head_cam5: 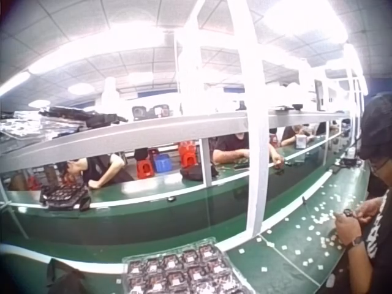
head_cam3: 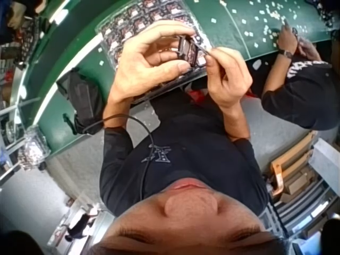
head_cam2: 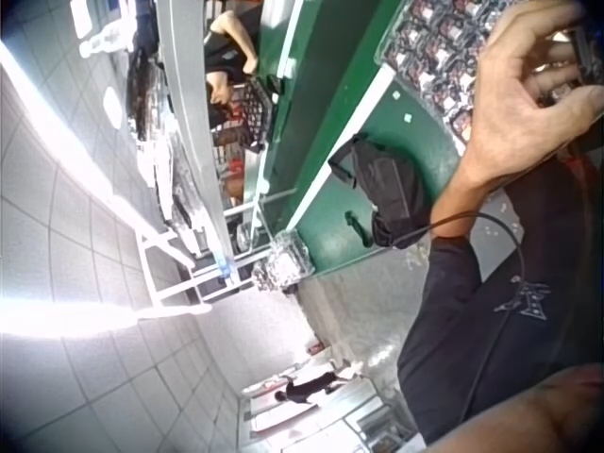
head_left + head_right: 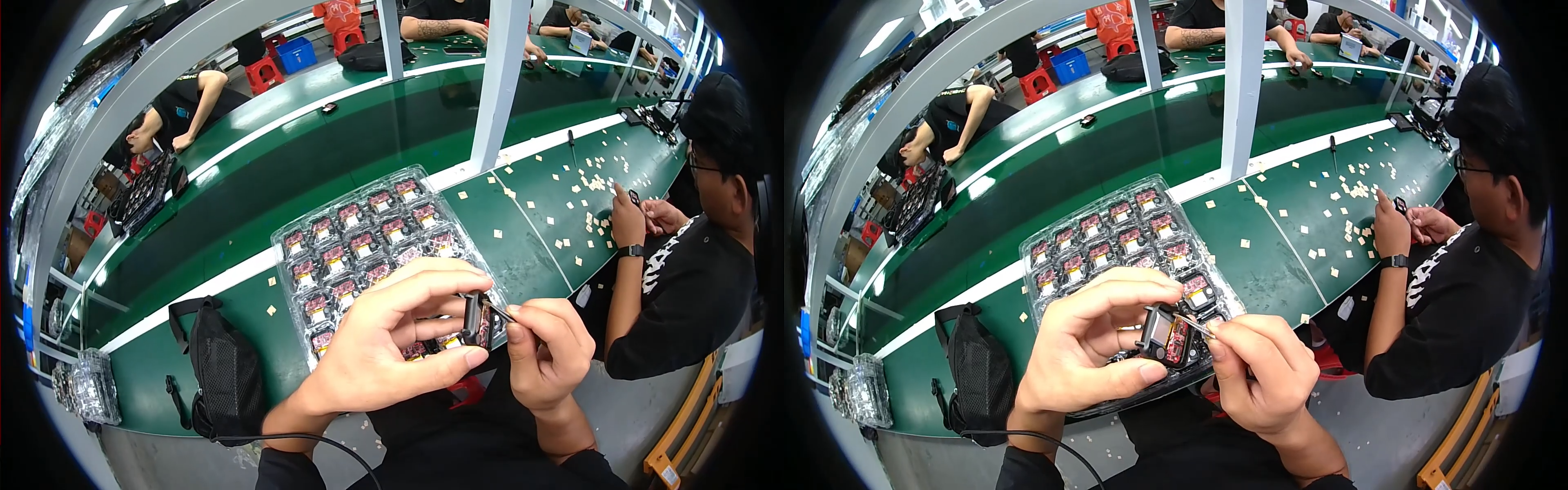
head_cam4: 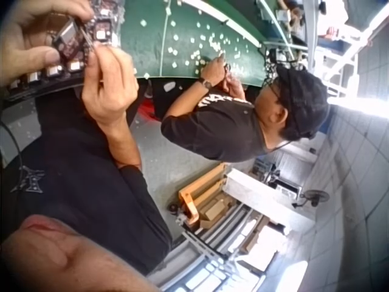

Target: The recorder is assembling small electronic components, specifically smartwatches, at a production line station.

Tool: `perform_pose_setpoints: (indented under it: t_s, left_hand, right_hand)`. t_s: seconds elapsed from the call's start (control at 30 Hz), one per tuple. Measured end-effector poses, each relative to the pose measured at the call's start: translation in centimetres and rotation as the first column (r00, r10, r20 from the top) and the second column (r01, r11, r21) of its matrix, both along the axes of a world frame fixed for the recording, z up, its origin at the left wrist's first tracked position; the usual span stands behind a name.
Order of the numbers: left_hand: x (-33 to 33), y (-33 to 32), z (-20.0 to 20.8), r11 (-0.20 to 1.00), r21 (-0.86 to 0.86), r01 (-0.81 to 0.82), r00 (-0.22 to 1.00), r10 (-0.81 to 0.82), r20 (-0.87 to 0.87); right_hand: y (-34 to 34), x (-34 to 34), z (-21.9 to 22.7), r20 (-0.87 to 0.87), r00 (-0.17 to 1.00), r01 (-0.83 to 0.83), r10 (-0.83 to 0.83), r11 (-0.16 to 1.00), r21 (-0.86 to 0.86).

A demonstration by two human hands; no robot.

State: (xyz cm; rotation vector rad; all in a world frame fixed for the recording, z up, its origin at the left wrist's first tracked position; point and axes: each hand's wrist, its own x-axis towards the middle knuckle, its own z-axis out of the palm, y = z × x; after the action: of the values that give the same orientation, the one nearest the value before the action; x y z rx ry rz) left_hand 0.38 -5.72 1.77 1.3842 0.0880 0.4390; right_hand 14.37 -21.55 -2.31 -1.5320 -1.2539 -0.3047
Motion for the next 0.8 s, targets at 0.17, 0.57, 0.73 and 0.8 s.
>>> perform_pose_setpoints:
  t_s: [0.17, 0.57, 0.73, 0.8]
  left_hand:
    - [0.0, -0.1, 0.1, 1.0, -0.001, 0.006, 1.0, -0.006, -0.004]
    - [-0.1, -0.5, 0.4, 0.995, 0.086, -0.043, 0.999, 0.045, -0.024]
    - [-0.3, -0.4, 0.4, 0.987, 0.149, -0.068, 0.997, 0.072, -0.016]
    - [-0.1, -0.5, 0.4, 0.995, 0.092, -0.046, 0.999, 0.048, -0.023]
  right_hand:
    - [0.2, -0.2, -0.3, 0.049, 0.998, 0.035, -0.036, 0.999, 0.019]
    - [0.5, -0.5, -0.8, 0.226, 0.967, 0.104, -0.116, 0.992, 0.066]
    - [0.9, -0.4, -1.0, 0.273, 0.954, 0.107, -0.122, 0.992, 0.069]
    - [0.7, -0.3, -1.0, 0.305, 0.943, 0.114, -0.133, 0.99, 0.08]
